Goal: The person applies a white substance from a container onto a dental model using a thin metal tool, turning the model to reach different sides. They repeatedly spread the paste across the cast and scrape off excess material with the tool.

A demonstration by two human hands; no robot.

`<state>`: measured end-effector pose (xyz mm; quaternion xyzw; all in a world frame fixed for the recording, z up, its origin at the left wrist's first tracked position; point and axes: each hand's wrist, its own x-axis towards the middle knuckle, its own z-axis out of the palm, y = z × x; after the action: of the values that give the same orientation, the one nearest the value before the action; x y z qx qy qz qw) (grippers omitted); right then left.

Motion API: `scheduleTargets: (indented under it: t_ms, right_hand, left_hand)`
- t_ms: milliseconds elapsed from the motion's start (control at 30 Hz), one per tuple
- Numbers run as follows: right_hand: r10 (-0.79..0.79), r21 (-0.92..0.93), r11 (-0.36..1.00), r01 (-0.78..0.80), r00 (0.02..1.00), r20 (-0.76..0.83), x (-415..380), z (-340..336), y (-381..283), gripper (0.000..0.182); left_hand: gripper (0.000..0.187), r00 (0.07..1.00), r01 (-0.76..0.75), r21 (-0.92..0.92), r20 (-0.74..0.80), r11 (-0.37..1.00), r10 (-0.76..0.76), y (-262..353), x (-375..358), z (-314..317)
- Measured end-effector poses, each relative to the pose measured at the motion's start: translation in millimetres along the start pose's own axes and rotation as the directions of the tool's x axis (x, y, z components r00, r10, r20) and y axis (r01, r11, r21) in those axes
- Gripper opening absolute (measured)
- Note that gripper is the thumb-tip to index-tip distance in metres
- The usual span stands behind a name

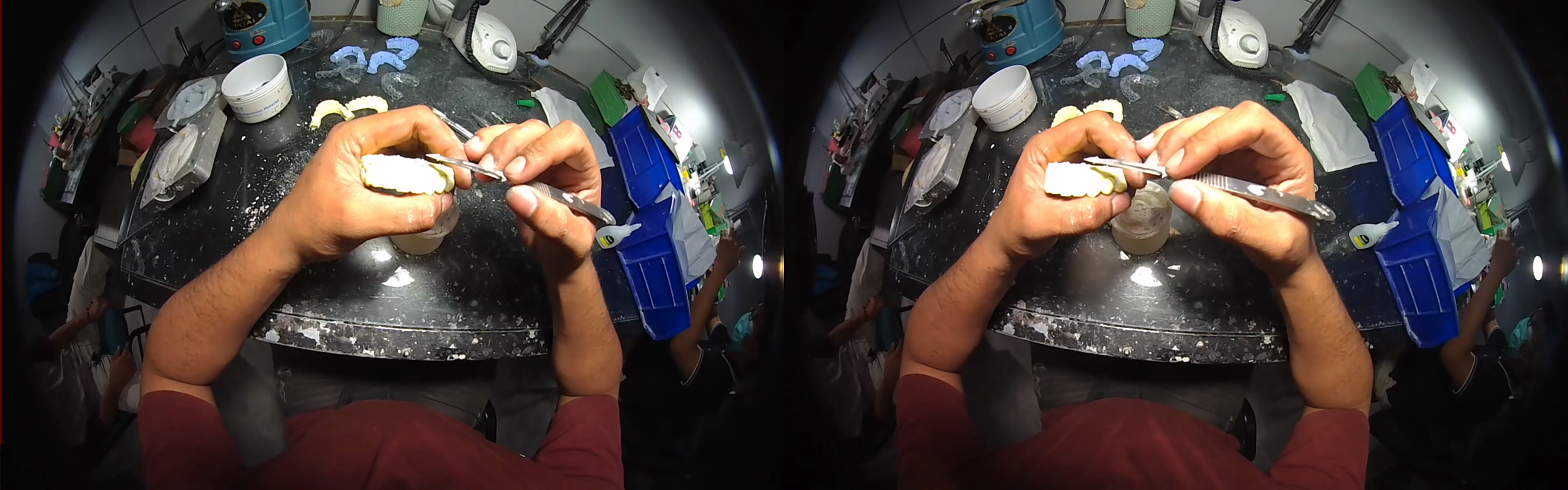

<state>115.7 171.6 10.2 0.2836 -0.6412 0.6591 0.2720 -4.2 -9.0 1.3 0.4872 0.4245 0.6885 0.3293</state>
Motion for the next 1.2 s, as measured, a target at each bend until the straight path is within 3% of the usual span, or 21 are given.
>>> scheduleTargets:
  t_ms: [67, 200, 267, 367, 433, 567, 967, 1200]
  right_hand:
    - [-0.01, -0.019, 1.0, 0.01, 1.0, 0.007, 0.3, 0.7, 0.3, 0.018]
    - [-0.014, -0.071, 0.997, 0.016, 1.0, 0.017, -0.4, -0.3, -0.2, 0.019]
    - [-0.022, -0.086, 0.996, 0.024, 0.999, 0.031, 0.3, -2.2, 0.9, 0.02]
    - [-0.039, -0.101, 0.994, 0.046, 0.996, 0.074, 1.0, -4.9, 1.8, 0.02]
    - [-0.035, -0.012, 0.999, 0.036, 0.998, 0.06, 1.2, -4.4, 2.1, 0.02]
    - [-0.019, -0.013, 1.0, 0.019, 1.0, -0.007, -0.6, 0.4, -0.3, 0.02]
    - [-0.039, -0.073, 0.996, 0.041, 0.998, 0.039, 0.6, 0.1, 0.0, 0.019]
    - [-0.002, -0.063, 0.998, 0.001, 1.0, -0.028, -1.5, 4.7, -2.7, 0.018]
  left_hand:
    - [0.025, 0.997, -0.079, 0.164, 0.03, 0.983, 0.075, -1.2, 1.1, -2.1]
    - [0.025, 0.996, -0.082, 0.123, 0.038, 0.989, 0.077, -1.1, 1.6, -2.0]
    - [0.027, 0.999, -0.047, 0.198, 0.014, 0.979, 0.045, 1.9, 1.4, -0.2]
    - [0.027, 0.999, -0.032, 0.164, 0.006, 0.986, 0.031, 0.1, 1.0, 0.7]
    - [0.027, 1.0, -0.018, 0.136, 0.006, 0.991, 0.017, 3.2, 0.5, 1.3]
    - [0.027, 1.0, 0.001, 0.072, -0.005, 0.997, -0.001, 4.3, 0.2, 2.4]
    - [0.028, 1.0, -0.017, 0.116, 0.009, 0.993, 0.016, 4.5, 0.4, 1.8]
    - [0.028, 1.0, -0.013, 0.112, -0.009, 0.994, 0.014, 2.6, 1.2, 0.7]
